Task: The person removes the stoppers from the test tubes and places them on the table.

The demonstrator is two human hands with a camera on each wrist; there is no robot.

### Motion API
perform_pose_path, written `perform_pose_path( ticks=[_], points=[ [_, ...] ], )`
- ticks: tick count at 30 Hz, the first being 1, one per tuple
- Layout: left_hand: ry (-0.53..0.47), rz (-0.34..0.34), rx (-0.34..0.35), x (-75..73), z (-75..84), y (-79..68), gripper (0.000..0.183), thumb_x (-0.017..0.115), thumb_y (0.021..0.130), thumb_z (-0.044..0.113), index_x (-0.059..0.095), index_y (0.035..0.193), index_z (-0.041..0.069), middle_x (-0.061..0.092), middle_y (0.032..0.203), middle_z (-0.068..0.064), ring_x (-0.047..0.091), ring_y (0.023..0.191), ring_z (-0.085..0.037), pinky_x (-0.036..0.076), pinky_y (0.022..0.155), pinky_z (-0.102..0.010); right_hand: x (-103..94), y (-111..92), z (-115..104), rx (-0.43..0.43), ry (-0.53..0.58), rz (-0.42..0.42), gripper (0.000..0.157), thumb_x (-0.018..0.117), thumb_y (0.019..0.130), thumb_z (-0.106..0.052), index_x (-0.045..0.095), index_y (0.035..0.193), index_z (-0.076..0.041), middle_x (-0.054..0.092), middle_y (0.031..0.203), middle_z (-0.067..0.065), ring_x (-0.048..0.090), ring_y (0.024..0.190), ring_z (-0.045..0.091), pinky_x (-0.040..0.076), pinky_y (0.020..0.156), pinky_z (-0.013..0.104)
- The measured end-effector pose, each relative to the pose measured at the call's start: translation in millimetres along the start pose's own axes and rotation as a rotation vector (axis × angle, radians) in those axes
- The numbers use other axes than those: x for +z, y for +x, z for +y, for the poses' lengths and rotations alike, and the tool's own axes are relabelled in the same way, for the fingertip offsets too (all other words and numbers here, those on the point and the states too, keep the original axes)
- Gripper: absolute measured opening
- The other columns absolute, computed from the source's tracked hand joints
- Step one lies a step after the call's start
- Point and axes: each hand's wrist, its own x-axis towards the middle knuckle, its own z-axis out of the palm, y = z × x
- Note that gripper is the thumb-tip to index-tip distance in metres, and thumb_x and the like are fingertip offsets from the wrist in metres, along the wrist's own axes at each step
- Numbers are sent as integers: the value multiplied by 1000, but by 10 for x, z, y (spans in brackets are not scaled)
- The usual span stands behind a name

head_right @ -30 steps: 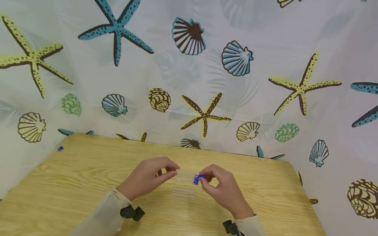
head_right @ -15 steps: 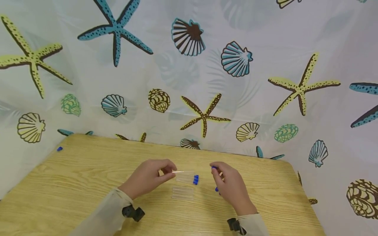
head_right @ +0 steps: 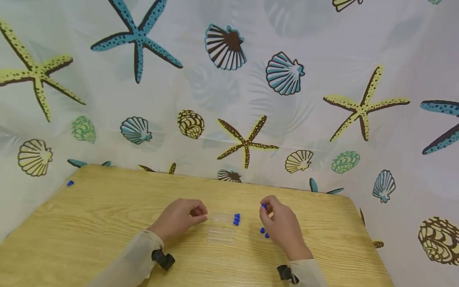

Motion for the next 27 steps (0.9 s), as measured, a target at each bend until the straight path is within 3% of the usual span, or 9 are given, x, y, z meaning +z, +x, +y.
perform_pose_path(
  ticks=[7, 15, 23, 27],
  points=[
    [13, -13, -28, 65, -114, 12, 6, 76, 96, 23, 79, 98, 19, 70, 86, 12, 64, 79, -6, 56, 78, -37, 17, 11, 66, 66, -24, -29, 12, 63, 103, -15, 62, 114, -11, 74, 97, 3, 61, 66, 8, 49, 57, 28],
    [32, -22, -13, 106, -138, 11, 8, 73, 98, 17, 79, 103, 18, 73, 92, 9, 67, 86, -9, 57, 81, -39, 47, 23, 115, 82, -41, -49, 13, 63, 103, -15, 62, 114, -9, 74, 97, 5, 52, 56, 13, 41, 51, 29],
    [57, -58, 24, 157, -163, 3, 9, 74, 97, 15, 79, 103, 20, 73, 98, 7, 67, 91, -12, 55, 84, -39, 40, 47, 189, 34, -102, -26, 5, 67, 101, -13, 68, 105, -11, 63, 95, -1, 58, 85, 15, 53, 77, 36],
    [70, -81, 36, 186, -155, 1, 10, 72, 98, 15, 80, 102, 20, 73, 97, 8, 65, 87, -10, 54, 81, -38, 32, 54, 234, 57, -131, -33, 4, 68, 99, -13, 68, 103, -10, 60, 92, -1, 56, 86, 18, 51, 78, 39]
  ],
)
